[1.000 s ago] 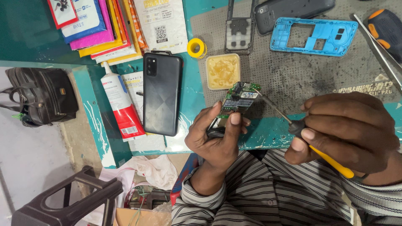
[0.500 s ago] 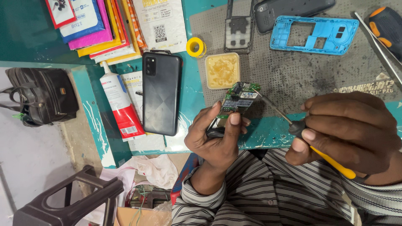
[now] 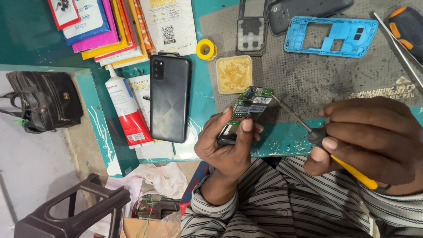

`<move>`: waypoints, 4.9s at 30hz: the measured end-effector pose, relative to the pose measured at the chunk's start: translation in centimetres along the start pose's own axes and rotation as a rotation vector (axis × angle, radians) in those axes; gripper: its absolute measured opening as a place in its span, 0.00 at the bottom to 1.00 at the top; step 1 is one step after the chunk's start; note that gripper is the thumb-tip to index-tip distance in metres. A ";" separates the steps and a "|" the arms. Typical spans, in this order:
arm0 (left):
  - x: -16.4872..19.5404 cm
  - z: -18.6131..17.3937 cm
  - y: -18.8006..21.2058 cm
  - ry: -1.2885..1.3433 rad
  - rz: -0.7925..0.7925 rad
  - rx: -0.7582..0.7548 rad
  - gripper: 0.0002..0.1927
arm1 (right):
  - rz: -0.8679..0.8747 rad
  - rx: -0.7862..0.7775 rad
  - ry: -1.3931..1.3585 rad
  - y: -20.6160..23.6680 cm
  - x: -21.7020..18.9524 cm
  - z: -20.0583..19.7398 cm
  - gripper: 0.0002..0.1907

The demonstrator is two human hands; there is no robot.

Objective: The person holds a smartphone motherboard in one hand and solders components on it with a yellow-handled soldering iron, repositioning the board repeatedly. They then set the board down and continue soldering work on a small feature phone with a keypad placed on the workbench.

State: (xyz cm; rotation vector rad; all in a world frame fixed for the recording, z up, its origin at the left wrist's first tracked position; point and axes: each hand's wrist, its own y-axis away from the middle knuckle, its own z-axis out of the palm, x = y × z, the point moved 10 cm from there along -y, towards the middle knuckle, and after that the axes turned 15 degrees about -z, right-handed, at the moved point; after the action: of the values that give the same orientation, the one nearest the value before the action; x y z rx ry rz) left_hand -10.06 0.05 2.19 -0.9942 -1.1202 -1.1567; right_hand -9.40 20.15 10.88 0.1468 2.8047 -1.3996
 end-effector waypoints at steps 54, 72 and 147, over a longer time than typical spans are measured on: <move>0.1 -0.1 0.1 0.011 0.011 -0.004 0.20 | 0.046 -0.033 -0.052 -0.1 0.2 0.3 0.14; 0.1 -0.1 0.1 0.006 0.001 -0.008 0.20 | 0.015 -0.015 -0.034 -0.3 0.1 0.2 0.14; 0.2 -0.1 0.2 -0.013 0.011 -0.003 0.19 | 0.025 -0.067 -0.027 -0.2 0.0 0.4 0.15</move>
State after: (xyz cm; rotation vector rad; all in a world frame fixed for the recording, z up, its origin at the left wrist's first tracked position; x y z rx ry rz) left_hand -9.87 -0.10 2.34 -1.0103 -1.1224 -1.1444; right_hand -9.45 19.74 10.81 0.1609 2.8128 -1.2907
